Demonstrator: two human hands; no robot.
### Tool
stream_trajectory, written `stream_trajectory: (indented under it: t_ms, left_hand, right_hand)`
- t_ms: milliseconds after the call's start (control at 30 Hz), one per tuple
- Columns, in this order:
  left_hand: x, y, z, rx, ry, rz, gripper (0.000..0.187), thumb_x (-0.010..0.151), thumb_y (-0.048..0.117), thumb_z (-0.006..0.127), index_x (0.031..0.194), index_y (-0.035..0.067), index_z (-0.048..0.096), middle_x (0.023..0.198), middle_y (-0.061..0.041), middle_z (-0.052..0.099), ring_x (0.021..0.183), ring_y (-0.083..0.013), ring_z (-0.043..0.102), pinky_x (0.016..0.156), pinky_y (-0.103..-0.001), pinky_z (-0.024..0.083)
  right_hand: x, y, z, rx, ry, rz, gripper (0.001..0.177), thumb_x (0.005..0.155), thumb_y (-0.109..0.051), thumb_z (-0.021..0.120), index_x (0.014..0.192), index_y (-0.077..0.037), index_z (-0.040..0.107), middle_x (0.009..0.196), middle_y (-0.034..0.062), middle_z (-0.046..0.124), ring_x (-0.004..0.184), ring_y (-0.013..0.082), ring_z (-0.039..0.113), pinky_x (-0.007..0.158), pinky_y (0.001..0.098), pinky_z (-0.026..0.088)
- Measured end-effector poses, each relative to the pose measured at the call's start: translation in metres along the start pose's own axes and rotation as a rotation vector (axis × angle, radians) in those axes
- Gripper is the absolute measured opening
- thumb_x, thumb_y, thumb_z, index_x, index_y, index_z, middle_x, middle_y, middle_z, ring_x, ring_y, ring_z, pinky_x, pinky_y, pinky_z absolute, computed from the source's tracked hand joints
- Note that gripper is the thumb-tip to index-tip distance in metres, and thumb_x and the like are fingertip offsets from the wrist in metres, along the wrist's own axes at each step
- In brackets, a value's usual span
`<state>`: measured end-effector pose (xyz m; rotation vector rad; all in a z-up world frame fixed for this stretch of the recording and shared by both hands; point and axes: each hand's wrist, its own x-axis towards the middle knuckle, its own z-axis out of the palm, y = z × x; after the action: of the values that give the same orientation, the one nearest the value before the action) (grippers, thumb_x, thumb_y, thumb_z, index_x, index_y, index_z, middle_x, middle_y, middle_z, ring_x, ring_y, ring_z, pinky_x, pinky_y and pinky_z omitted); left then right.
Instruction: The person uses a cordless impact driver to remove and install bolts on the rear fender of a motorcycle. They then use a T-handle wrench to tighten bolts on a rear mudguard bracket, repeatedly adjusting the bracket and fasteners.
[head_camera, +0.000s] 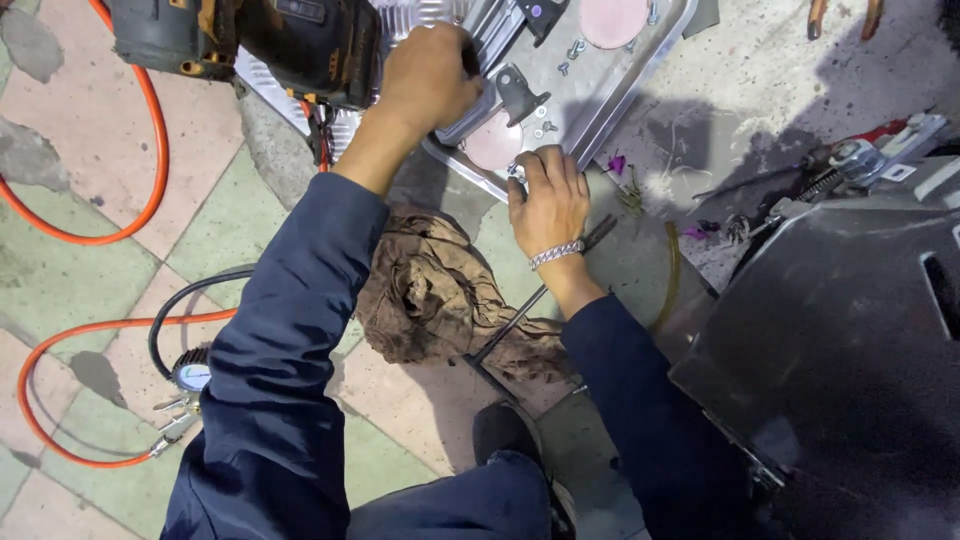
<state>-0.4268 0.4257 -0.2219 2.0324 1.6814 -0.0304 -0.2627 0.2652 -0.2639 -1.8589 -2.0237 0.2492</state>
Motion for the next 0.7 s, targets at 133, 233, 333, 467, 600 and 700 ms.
stream_trajectory:
  t_ms: [133,233,333,467,600,700]
  left_hand:
    - [-0.004,0.014,-0.007,-0.053,-0.049,-0.034,0.024,0.087,0.027,0.081,0.101,0.008,0.074,0.103,-0.018,0.073,0.096,-0.0415,0.069,0.081,-0.055,0.057]
    - [-0.002,0.022,-0.002,-0.029,-0.060,-0.033,0.029,0.087,0.027,0.079,0.103,0.005,0.071,0.101,-0.023,0.070,0.090,-0.0461,0.068,0.073,-0.054,0.056]
    - [-0.001,0.031,0.000,-0.089,-0.134,-0.086,0.021,0.086,0.022,0.077,0.098,0.007,0.070,0.099,-0.018,0.071,0.089,-0.0416,0.068,0.073,-0.052,0.056]
    - [0.012,0.041,0.023,-0.156,0.107,0.100,0.013,0.088,0.018,0.063,0.091,0.011,0.073,0.090,-0.018,0.073,0.085,-0.0425,0.068,0.067,-0.057,0.054]
    - [0.034,0.067,0.060,0.018,0.174,0.200,0.021,0.090,0.025,0.074,0.092,0.004,0.072,0.093,-0.019,0.070,0.090,-0.0412,0.065,0.071,-0.055,0.055]
    - [0.057,0.076,0.090,0.182,0.398,0.257,0.025,0.083,0.030,0.078,0.093,0.008,0.069,0.084,-0.011,0.068,0.087,-0.0348,0.065,0.060,-0.050,0.056]
  right_hand:
    - [0.000,0.007,0.013,0.028,0.016,-0.015,0.025,0.084,-0.029,0.086,0.100,-0.014,0.075,0.099,0.0050,0.064,0.089,0.0281,0.060,0.068,0.0420,0.049]
    - [0.003,0.008,0.014,0.002,0.039,-0.025,0.024,0.080,-0.024,0.088,0.094,-0.013,0.073,0.095,0.0050,0.064,0.085,0.0282,0.060,0.064,0.0426,0.049]
    - [0.001,0.012,0.013,0.052,0.047,-0.026,0.015,0.086,-0.020,0.079,0.097,-0.011,0.073,0.093,0.0072,0.065,0.086,0.0303,0.061,0.066,0.0447,0.050]
    - [-0.006,0.022,0.002,0.306,0.152,0.182,0.016,0.090,-0.016,0.079,0.103,-0.008,0.075,0.091,0.0062,0.078,0.078,0.0199,0.074,0.066,0.0342,0.060]
    - [-0.015,0.014,-0.030,0.778,0.041,0.823,0.020,0.088,-0.014,0.078,0.105,-0.010,0.069,0.063,-0.0055,0.060,0.057,0.0084,0.055,0.057,0.0273,0.050]
    - [-0.029,0.017,-0.034,0.960,0.140,0.689,0.013,0.089,-0.009,0.075,0.101,-0.007,0.070,0.067,0.0017,0.071,0.064,0.0121,0.069,0.063,0.0284,0.057]
